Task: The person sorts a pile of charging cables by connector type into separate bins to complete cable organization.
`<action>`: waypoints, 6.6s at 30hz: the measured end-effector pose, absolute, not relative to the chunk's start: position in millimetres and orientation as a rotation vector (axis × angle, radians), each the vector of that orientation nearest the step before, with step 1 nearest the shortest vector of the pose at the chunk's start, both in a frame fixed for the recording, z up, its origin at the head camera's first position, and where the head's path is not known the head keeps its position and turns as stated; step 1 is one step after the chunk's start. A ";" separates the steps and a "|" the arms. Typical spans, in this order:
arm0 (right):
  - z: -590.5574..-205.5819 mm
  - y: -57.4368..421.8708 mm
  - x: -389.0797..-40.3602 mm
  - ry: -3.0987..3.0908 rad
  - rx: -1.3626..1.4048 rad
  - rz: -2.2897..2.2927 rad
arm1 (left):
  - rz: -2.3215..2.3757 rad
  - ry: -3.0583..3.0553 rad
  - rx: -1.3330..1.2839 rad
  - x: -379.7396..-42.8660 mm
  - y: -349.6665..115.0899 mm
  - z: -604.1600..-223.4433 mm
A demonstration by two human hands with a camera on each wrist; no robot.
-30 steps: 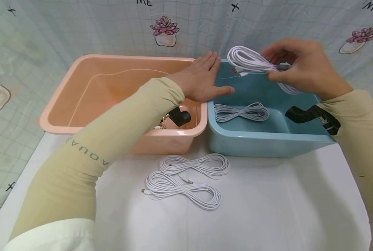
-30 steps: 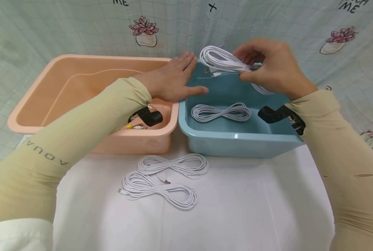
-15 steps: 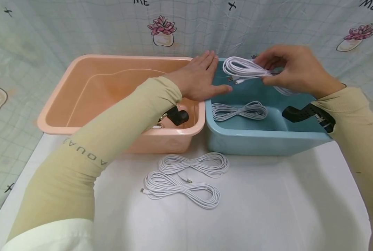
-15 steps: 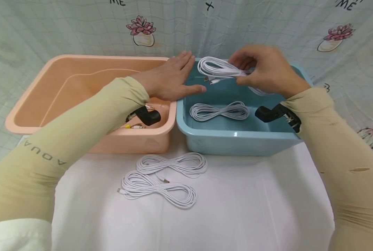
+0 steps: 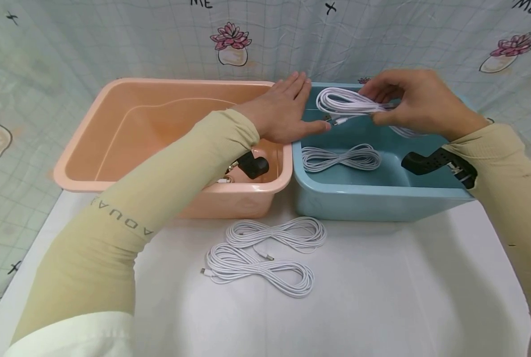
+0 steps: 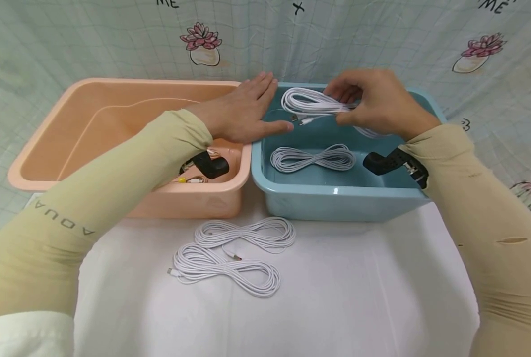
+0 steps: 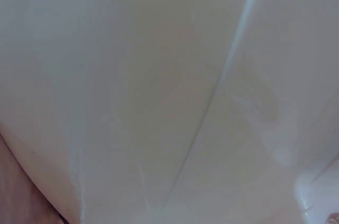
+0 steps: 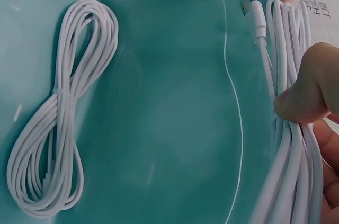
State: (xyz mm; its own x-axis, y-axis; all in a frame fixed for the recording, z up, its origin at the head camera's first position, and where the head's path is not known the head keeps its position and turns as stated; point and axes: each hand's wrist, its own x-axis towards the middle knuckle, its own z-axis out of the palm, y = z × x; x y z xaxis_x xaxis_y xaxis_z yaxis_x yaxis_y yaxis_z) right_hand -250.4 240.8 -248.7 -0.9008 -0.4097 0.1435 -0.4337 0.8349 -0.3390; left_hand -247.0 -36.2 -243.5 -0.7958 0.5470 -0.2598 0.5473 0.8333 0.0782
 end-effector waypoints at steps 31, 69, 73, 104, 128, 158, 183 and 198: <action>-238.9 235.5 -241.9 -2.821 0.722 0.694 | -0.004 2.743 0.820 -247.2 -35.4 -243.2; -209.7 199.2 -187.3 -2.500 1.154 0.768 | 0.013 2.735 0.833 -245.7 -37.9 -240.4; -207.4 193.7 -180.7 -2.470 1.220 0.796 | 0.012 2.740 0.834 -245.3 -37.5 -240.6; -244.9 148.0 -125.0 -2.124 1.699 1.060 | -0.009 2.738 0.849 -247.5 -37.0 -244.7; -312.2 109.2 -100.5 -2.272 1.891 1.309 | -0.013 2.743 0.831 -249.9 -35.7 -245.7; -377.3 84.0 -81.8 -2.765 1.842 1.108 | -0.029 2.747 0.822 -246.6 -35.2 -244.0; -379.7 84.1 -79.1 -2.806 1.707 0.847 | -0.021 2.742 0.827 -247.4 -36.4 -242.4; -380.1 83.8 -70.2 -2.824 1.760 0.713 | -0.035 2.739 0.838 -246.3 -35.4 -243.4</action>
State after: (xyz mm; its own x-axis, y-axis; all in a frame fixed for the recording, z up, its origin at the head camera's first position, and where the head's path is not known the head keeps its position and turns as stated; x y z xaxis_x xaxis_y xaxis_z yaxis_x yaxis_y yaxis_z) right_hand -70.2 83.8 -380.1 -0.4403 -0.8979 -0.0010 -0.7896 0.3877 -0.4756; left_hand -246.3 -35.4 -243.4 -0.7940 0.5454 -0.2687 0.5520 0.8319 0.0573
